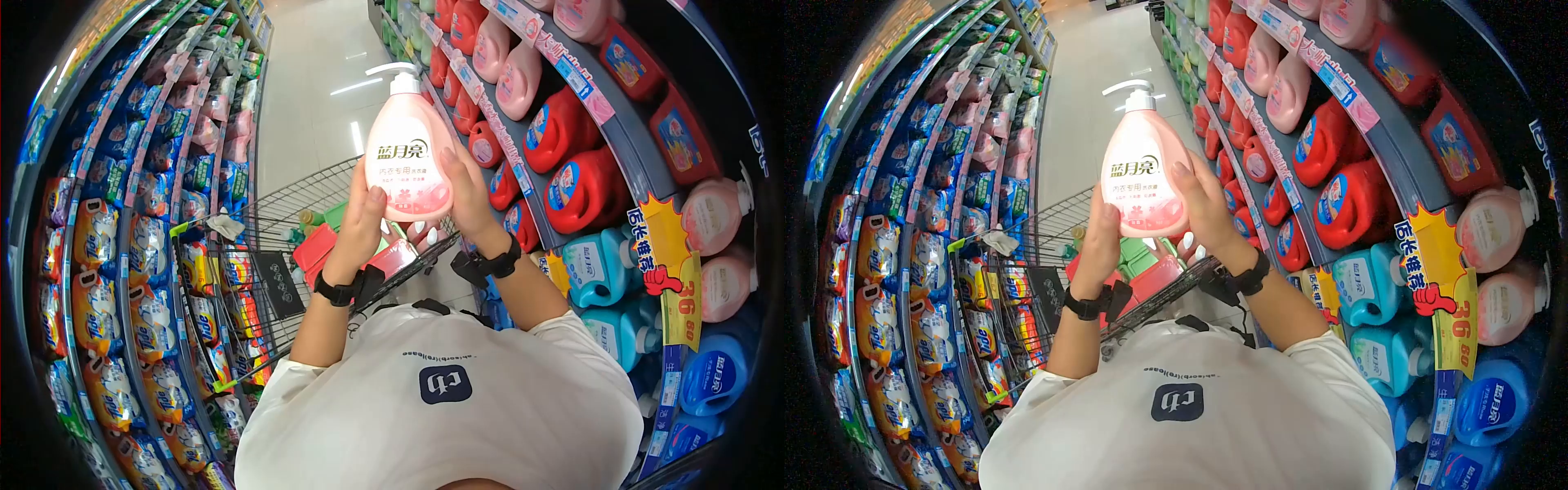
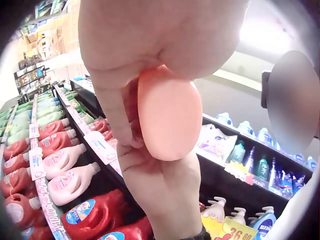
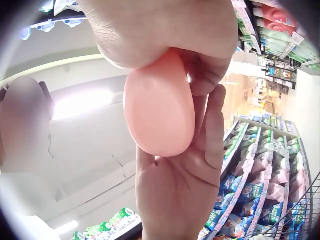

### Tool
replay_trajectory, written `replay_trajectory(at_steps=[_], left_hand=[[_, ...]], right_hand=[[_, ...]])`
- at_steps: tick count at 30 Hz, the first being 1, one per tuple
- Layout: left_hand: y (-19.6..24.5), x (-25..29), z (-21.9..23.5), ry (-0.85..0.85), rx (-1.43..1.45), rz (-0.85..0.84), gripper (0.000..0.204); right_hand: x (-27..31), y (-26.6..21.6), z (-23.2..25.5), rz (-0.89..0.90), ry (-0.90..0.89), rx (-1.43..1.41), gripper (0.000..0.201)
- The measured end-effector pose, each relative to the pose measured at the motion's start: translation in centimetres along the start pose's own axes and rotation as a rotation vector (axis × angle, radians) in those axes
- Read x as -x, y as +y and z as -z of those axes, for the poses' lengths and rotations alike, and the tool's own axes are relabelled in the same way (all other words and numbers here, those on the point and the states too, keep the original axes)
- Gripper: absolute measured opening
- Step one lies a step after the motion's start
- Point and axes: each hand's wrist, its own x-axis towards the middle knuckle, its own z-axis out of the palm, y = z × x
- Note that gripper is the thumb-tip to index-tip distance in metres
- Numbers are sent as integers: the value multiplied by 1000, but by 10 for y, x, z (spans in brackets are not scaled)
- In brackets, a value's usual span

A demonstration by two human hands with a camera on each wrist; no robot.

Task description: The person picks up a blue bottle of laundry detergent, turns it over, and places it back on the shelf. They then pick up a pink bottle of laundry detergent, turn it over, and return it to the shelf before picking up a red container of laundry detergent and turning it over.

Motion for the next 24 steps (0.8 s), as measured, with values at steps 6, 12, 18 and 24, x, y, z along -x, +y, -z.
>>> replay_trajectory(at_steps=[6,12,18,24], left_hand=[[-8,5,5,-14,-70,-51,67],[-6,7,5,3,-21,-40,66],[11,7,-1,106,-186,-49,66],[29,7,-2,-154,-803,-265,70]], right_hand=[[-1,2,1,-56,-25,-22,44],[-1,3,1,-60,-31,13,44],[0,15,-6,184,-19,380,57],[3,16,-2,-195,-3,-149,64]])
